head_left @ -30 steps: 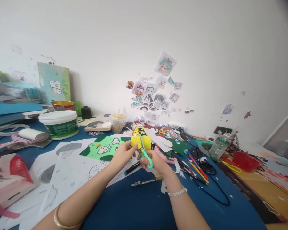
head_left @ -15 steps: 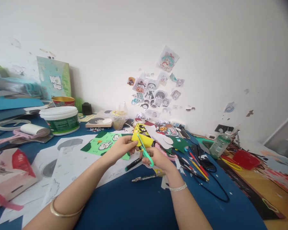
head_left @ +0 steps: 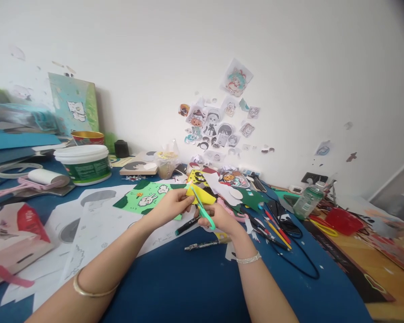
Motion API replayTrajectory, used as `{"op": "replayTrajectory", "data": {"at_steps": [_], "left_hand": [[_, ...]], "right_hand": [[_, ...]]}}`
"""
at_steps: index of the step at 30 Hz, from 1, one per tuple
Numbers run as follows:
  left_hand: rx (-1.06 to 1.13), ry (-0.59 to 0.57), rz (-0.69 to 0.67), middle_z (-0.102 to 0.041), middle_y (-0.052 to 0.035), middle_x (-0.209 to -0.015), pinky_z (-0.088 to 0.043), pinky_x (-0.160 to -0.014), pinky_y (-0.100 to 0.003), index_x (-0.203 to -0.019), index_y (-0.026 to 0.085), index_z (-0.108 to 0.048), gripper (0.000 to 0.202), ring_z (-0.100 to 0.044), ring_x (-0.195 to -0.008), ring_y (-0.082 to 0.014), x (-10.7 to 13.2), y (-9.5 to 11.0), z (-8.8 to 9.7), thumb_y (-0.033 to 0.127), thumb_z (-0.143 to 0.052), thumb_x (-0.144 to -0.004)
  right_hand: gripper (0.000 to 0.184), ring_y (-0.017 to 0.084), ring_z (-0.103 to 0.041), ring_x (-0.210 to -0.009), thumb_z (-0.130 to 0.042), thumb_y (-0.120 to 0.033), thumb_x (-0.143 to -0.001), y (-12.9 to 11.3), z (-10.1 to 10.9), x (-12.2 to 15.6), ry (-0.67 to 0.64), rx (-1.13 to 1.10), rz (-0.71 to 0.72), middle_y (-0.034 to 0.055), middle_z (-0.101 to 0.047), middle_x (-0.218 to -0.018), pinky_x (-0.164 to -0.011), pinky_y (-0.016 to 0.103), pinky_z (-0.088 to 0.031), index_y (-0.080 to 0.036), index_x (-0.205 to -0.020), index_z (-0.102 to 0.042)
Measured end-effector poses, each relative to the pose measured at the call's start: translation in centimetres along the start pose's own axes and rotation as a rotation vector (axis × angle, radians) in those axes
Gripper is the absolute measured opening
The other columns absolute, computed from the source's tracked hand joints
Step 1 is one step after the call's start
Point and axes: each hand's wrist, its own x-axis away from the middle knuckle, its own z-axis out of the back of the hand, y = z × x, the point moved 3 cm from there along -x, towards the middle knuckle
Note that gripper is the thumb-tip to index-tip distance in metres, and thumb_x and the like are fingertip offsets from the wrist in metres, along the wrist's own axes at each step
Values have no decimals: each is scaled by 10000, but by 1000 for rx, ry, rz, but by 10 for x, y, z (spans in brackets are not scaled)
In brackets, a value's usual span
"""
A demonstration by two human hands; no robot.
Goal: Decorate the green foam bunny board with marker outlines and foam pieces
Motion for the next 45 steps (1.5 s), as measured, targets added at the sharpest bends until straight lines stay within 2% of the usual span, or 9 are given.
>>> {"op": "replayTrajectory", "data": {"at_steps": [7,12,21,26,31,36,41,45], "left_hand": [[39,-31,58,-570,11,-516,-374,-455,-238,-610,190,-480,340,-484,-447,-118,-1,0,2,488,-518,-771],[110,-51,85,-569,11,-511,-383,-466,-242,-598,190,-476,349,-475,-445,-114,0,4,2,501,-544,-743],[231,-14,68,-547,6,-534,-380,-485,-248,-585,178,-511,379,-473,-488,-119,2,12,-4,530,-561,-716],[257,34,67,-530,8,-529,-364,-477,-242,-571,179,-501,390,-448,-482,-112,3,12,-9,539,-547,-713],[283,12,57,-512,12,-552,-331,-461,-237,-593,176,-506,399,-417,-474,-101,4,13,-11,556,-538,-713],[305,25,82,-490,22,-527,-319,-457,-234,-602,170,-531,403,-407,-467,-98,3,12,-13,561,-566,-695],[261,34,102,-458,32,-495,-330,-466,-246,-612,175,-544,427,-408,-463,-111,2,8,-14,595,-552,-687],[230,37,106,-453,35,-492,-319,-457,-241,-598,176,-542,435,-400,-458,-106,2,7,-14,603,-558,-677]], "right_hand": [[305,90,-455,-607,-769,-315,-561,0,2,1,21,27,-46,-17,-542,-691,-533,227,-362,-146,-766,-619],[299,87,-436,-572,-778,-313,-545,-5,1,3,36,33,-78,-42,-492,-615,-521,231,-358,-144,-725,-609],[389,102,-444,-578,-758,-399,-568,4,3,-2,86,-6,2,-23,-512,-622,-522,244,-373,-120,-810,-636],[407,91,-431,-515,-734,-471,-573,6,0,-3,95,-75,18,-42,-490,-562,-498,245,-359,-132,-761,-609],[487,91,-425,-486,-720,-567,-556,6,-3,-6,97,-115,77,-37,-493,-529,-487,249,-352,-137,-724,-566],[540,98,-425,-489,-654,-676,-565,6,-6,-7,114,-84,135,-14,-499,-519,-482,249,-338,-160,-615,-503],[582,109,-442,-493,-617,-733,-537,2,-9,-7,128,-54,127,-13,-508,-515,-501,261,-358,-170,-613,-489],[573,116,-455,-509,-590,-734,-575,1,-10,-7,123,-24,139,-10,-509,-528,-518,264,-366,-172,-630,-490]]}}
